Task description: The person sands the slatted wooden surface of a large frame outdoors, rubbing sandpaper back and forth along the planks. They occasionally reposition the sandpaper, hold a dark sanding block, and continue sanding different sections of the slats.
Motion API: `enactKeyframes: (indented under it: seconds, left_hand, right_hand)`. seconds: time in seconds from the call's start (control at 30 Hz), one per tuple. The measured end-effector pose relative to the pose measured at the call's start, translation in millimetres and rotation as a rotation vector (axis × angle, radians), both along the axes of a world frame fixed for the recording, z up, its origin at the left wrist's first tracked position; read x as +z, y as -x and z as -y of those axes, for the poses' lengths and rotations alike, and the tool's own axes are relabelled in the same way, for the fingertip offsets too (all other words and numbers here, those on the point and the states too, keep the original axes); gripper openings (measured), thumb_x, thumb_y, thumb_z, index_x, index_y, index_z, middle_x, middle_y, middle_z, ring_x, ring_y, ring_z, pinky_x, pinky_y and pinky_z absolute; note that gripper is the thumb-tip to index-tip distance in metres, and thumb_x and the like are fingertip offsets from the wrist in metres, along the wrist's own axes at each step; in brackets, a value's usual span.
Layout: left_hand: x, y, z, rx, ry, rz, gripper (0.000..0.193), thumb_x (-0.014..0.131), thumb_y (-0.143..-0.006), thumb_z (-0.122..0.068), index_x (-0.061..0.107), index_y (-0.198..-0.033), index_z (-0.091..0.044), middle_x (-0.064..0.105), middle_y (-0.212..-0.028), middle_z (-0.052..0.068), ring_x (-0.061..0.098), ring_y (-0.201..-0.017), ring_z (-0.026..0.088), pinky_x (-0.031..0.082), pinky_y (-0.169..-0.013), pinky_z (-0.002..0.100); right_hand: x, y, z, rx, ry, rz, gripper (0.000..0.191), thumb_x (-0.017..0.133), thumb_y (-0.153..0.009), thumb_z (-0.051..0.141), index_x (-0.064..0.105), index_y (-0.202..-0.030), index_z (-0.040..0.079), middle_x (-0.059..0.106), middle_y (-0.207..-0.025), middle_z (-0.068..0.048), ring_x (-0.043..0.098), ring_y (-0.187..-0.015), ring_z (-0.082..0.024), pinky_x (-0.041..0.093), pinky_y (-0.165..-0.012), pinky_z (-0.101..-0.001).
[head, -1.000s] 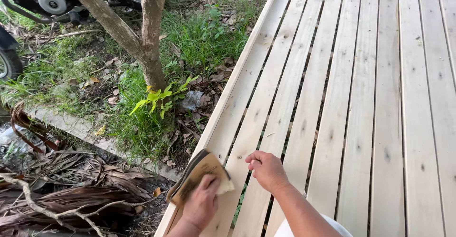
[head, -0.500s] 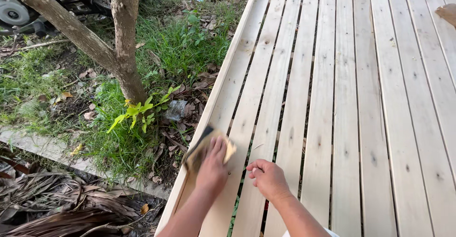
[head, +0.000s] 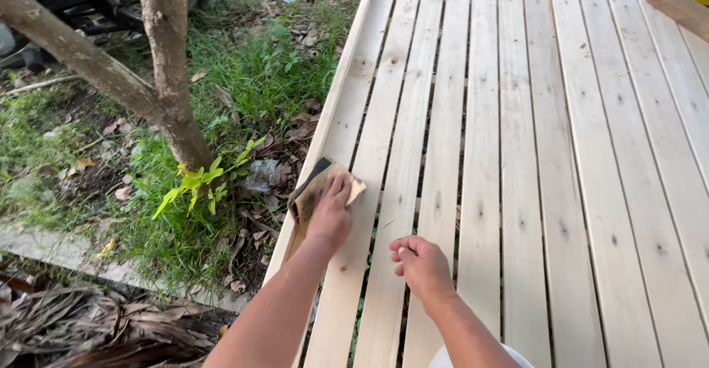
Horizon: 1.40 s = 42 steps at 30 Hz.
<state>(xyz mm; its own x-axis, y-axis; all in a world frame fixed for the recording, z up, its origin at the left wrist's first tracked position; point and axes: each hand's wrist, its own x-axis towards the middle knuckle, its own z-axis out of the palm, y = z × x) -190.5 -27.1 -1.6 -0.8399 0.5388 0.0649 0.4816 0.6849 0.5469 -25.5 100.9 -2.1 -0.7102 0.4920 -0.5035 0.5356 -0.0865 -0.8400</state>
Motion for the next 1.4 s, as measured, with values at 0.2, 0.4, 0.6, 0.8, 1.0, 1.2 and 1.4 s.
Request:
enactKeyframes:
  seconds: [0.2, 0.4, 0.6, 0.8, 1.0, 1.2, 1.4]
  left_hand:
    - [-26, -84, 87, -0.114, 0.091, -0.084, 0.060, 0.054, -0.092, -0.004, 0.045, -0.151, -0.008, 0.030, -0.166, 0.006, 0.020, -0.156, 0.027, 0.014, -0.123, 0.049]
    - [-21, -61, 80, -0.144, 0.075, -0.078, 0.061, 0.059, -0.085, -0.006, 0.050, -0.145, -0.008, 0.034, -0.162, 0.009, 0.026, -0.152, 0.032, 0.019, -0.122, 0.050]
    - [-14, -73, 44, 0.103, -0.167, -0.181, 0.060, 0.052, -0.078, 0.005, 0.060, -0.137, -0.003, 0.050, -0.153, 0.013, 0.038, -0.149, 0.034, 0.032, -0.121, 0.040]
    - [-70, -193, 181, 0.181, 0.034, -0.020, 0.062, 0.063, -0.074, -0.003, 0.072, -0.132, -0.022, 0.065, -0.107, 0.005, 0.067, -0.108, 0.025, 0.055, -0.092, 0.037]
    - [-61, -149, 143, 0.254, -0.088, -0.054, 0.031, 0.064, -0.080, -0.006, 0.076, -0.106, -0.017, 0.066, -0.120, 0.006, 0.070, -0.102, 0.031, 0.058, -0.082, 0.042]
    - [-1, -53, 16, 0.342, -0.114, -0.129, 0.030, 0.056, -0.085, -0.004, 0.074, -0.105, -0.016, 0.063, -0.120, 0.009, 0.066, -0.099, 0.038, 0.054, -0.083, 0.049]
    - [-19, -112, 85, 0.319, -0.083, -0.040, 0.025, 0.058, -0.084, -0.006, 0.073, -0.103, -0.015, 0.064, -0.122, 0.004, 0.068, -0.098, 0.035, 0.055, -0.080, 0.048]
  right_hand:
    - [-8, 1, -1, -0.096, 0.024, -0.015, 0.024, 0.054, -0.095, 0.011, 0.076, -0.102, 0.006, 0.074, -0.088, -0.005, 0.064, -0.067, -0.014, 0.054, -0.069, -0.0306]
    - [-7, 5, 20, 0.073, -0.067, -0.104, 0.023, 0.054, -0.093, 0.010, 0.075, -0.098, 0.003, 0.073, -0.083, -0.006, 0.064, -0.064, -0.014, 0.055, -0.065, -0.0308]
    - [1, -15, 14, 0.108, -0.150, -0.132, 0.023, 0.055, -0.092, 0.011, 0.076, -0.097, 0.007, 0.074, -0.082, -0.005, 0.065, -0.062, -0.013, 0.056, -0.063, -0.0298]
    - [17, -32, -13, 0.055, -0.123, -0.041, 0.022, 0.059, -0.092, 0.013, 0.078, -0.100, 0.006, 0.075, -0.088, -0.004, 0.064, -0.066, -0.014, 0.053, -0.065, -0.0296]
    - [27, -27, -15, 0.008, 0.033, -0.038, 0.022, 0.059, -0.090, 0.013, 0.079, -0.100, 0.008, 0.073, -0.089, -0.002, 0.063, -0.068, -0.013, 0.050, -0.068, -0.0308]
    - [22, -34, -20, 0.050, 0.025, 0.036, 0.022, 0.061, -0.090, 0.015, 0.080, -0.099, 0.008, 0.068, -0.087, 0.000, 0.062, -0.070, -0.013, 0.051, -0.071, -0.0302]
    - [18, -29, -23, 0.049, 0.079, 0.015, 0.020, 0.063, -0.090, 0.013, 0.079, -0.099, 0.006, 0.070, -0.088, -0.003, 0.061, -0.070, -0.014, 0.050, -0.069, -0.0303]
